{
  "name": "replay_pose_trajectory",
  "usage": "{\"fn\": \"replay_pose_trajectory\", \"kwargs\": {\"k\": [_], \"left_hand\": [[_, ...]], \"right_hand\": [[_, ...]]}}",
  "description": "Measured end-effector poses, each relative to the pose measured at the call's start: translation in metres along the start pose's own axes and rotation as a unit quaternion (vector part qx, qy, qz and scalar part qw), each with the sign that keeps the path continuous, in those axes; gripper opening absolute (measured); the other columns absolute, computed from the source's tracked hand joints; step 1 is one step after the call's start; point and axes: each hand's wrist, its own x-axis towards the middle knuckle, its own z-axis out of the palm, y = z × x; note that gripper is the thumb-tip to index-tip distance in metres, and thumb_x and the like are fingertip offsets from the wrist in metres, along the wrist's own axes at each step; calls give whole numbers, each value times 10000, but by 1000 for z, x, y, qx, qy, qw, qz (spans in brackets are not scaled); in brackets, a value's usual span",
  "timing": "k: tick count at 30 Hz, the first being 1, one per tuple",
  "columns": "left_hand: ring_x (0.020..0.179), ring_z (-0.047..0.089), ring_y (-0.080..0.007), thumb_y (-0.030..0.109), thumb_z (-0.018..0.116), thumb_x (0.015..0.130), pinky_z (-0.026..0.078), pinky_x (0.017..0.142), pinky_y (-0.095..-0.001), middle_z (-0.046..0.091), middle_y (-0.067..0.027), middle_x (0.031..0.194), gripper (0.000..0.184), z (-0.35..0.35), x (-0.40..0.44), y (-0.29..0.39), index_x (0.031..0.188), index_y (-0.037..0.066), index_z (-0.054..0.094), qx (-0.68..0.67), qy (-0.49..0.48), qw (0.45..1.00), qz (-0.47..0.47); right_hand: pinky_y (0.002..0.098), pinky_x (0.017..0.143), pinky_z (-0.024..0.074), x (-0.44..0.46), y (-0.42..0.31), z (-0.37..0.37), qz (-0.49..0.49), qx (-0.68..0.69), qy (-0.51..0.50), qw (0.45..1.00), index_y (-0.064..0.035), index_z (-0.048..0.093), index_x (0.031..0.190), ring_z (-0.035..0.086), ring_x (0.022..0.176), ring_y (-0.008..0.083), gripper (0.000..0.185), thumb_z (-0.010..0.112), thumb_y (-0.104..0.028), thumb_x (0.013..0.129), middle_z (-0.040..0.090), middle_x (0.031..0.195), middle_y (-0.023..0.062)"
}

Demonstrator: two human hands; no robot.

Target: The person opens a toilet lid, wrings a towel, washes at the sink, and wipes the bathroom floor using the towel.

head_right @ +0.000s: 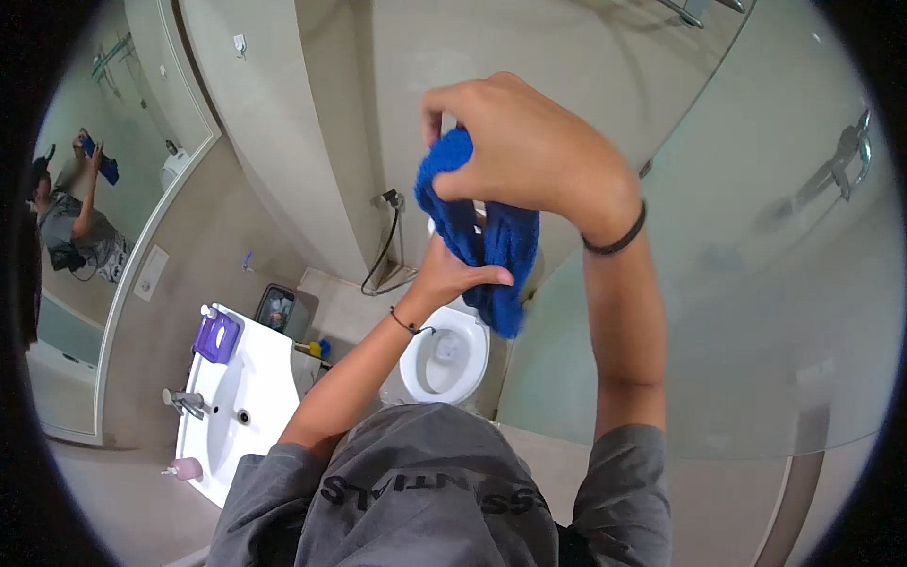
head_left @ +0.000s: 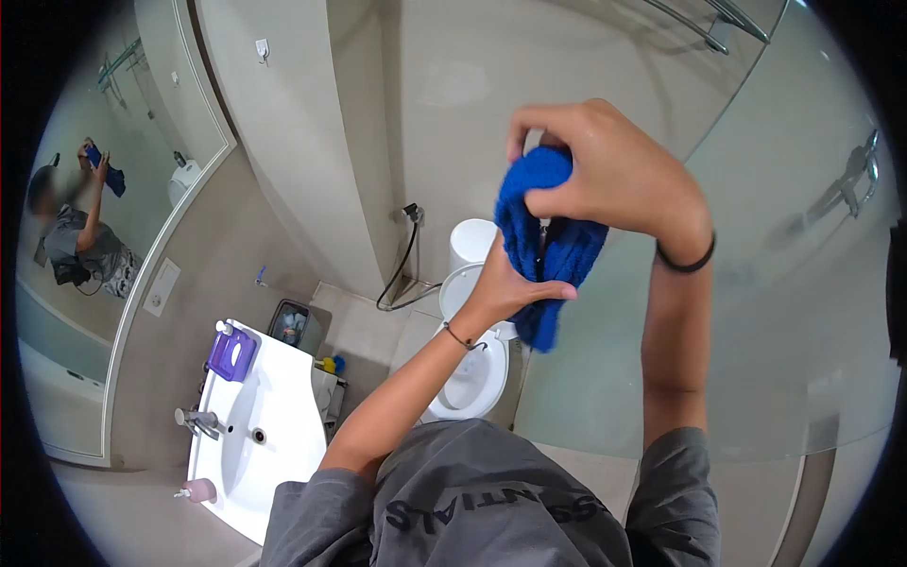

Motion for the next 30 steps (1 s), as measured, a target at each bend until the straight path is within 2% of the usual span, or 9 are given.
{"fn": "replay_pose_trajectory", "kwargs": {"k": [2,6,11,16,19,24,25,27,30], "left_hand": [[1283,479,-242,337,996,520,388,1090,-370,468,-129,1392,1184,2,0,-8,1455,10,347,33,-3,999,-1],[1274,498,-273,389,994,493,379,1095,-388,496,-149,1371,1173,-3,0,-14,1423,0,394,124,-15,990,59],[1051,620,-224,362,970,562,464,987,-357,648,-121,1169,949,3,-9,4,1297,-26,511,151,-67,986,5],[931,657,-197,363,960,583,512,888,-339,692,-113,1003,735,8,-28,-18,1117,-18,629,108,-86,990,-12],[866,647,-165,353,958,595,514,859,-309,697,-77,940,686,13,-38,-12,1092,-2,646,117,-91,988,-54],[1034,597,-194,412,945,619,461,956,-346,653,-89,1106,745,30,-42,-38,1151,3,620,105,-81,991,-27],[1034,597,-194,412,945,619,461,956,-346,653,-89,1106,745,31,-41,-38,1151,3,620,106,-82,991,-25],[1057,564,-179,249,917,682,421,984,-317,641,-70,1217,543,34,-37,-25,1108,32,660,137,-184,970,-86],[1003,613,-188,194,860,751,474,900,-323,666,-87,1133,324,50,-36,-27,959,19,684,107,-176,976,-72]], "right_hand": [[344,580,489,3,2,-7,-43,-124,-88,987,1,650,865,565,572,318,297,731,-134,613,618,661,154],[356,637,522,12,9,-20,-27,-159,-113,980,-20,673,888,628,703,305,300,743,-140,622,648,719,139],[374,754,537,32,-24,-28,42,-259,-251,932,-55,697,893,614,1008,268,279,750,-149,635,680,867,84],[417,632,531,44,-59,-21,-38,-347,-418,839,-72,719,912,668,737,305,314,799,-193,634,692,867,96],[424,632,536,39,-68,-11,-6,-443,-482,756,-96,758,962,685,774,287,343,816,-249,660,729,894,113],[420,644,548,32,-98,-20,27,-456,-443,771,-92,770,904,680,728,287,292,761,-290,690,726,810,98],[409,669,553,46,-99,-21,82,-430,-504,745,-81,768,935,688,766,288,328,756,-319,709,733,860,104],[404,720,558,54,-100,-24,43,-425,-531,732,-64,764,982,692,809,290,382,747,-363,745,736,923,112],[395,780,562,62,-86,-26,-11,-417,-508,753,-51,758,1027,698,834,280,458,742,-427,766,736,958,127]]}}
